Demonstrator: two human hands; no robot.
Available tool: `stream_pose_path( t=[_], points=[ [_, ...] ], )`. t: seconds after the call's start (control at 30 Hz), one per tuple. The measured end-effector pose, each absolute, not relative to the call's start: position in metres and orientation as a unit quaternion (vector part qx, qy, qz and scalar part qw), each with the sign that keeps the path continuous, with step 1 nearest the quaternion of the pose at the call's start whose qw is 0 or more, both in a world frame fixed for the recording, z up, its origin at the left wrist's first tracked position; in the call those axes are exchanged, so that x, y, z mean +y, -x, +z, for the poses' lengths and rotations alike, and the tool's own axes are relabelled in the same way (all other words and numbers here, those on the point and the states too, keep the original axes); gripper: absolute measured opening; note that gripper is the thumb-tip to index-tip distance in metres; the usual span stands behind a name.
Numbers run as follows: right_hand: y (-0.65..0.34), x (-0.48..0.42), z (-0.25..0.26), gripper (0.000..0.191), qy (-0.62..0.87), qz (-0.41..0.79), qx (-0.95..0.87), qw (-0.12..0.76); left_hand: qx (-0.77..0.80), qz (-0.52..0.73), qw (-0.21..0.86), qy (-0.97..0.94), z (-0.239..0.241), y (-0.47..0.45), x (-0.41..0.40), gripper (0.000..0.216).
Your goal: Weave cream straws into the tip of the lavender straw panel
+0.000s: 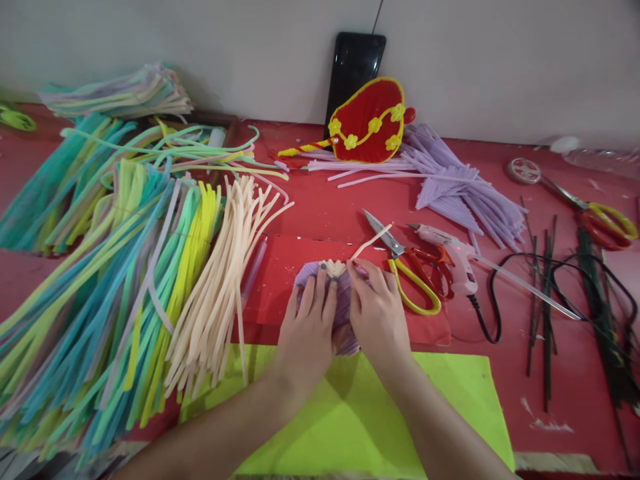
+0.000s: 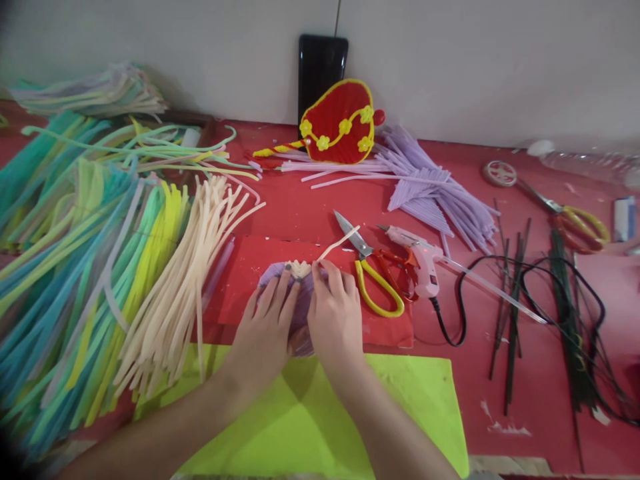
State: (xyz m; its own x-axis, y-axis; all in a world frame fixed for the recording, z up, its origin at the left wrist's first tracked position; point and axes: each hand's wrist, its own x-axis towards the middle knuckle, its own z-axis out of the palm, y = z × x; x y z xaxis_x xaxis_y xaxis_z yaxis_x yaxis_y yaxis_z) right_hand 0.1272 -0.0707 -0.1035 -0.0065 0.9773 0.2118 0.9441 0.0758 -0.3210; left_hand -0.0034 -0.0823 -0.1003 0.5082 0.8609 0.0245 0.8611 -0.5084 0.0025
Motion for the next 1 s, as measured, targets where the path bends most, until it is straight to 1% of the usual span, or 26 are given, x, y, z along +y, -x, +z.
stream_pose_path(
  t=[0.33, 0.53, 0.7, 1.0],
  points=[
    [-0.1275, -0.0708, -0.1038, 0.044, 0.674, 0.046, -0.708, 0.204, -0.499, -0.008, -0.015, 0.867, -0.1007, 0.0035, -0.0823, 0.055],
    [-0.1275, -0.0708, -0.1041, 0.041, 0.678, 0.039, -0.709, 0.192, -0.495, -0.025, -0.008, 0.869, -0.1014, 0.0041, -0.0821, 0.056],
    [-0.1274, -0.0709, -0.1039, 0.042, 0.676, 0.039, -0.708, 0.201, -0.495, -0.019, -0.003, 0.868, -0.0999, 0.0045, -0.0814, 0.055],
    [-0.1268, -0.0708, -0.1030, 0.039, 0.677, 0.027, -0.712, 0.185, -0.498, -0.018, -0.011, 0.867, -0.0996, 0.0037, -0.0819, 0.056]
  ],
)
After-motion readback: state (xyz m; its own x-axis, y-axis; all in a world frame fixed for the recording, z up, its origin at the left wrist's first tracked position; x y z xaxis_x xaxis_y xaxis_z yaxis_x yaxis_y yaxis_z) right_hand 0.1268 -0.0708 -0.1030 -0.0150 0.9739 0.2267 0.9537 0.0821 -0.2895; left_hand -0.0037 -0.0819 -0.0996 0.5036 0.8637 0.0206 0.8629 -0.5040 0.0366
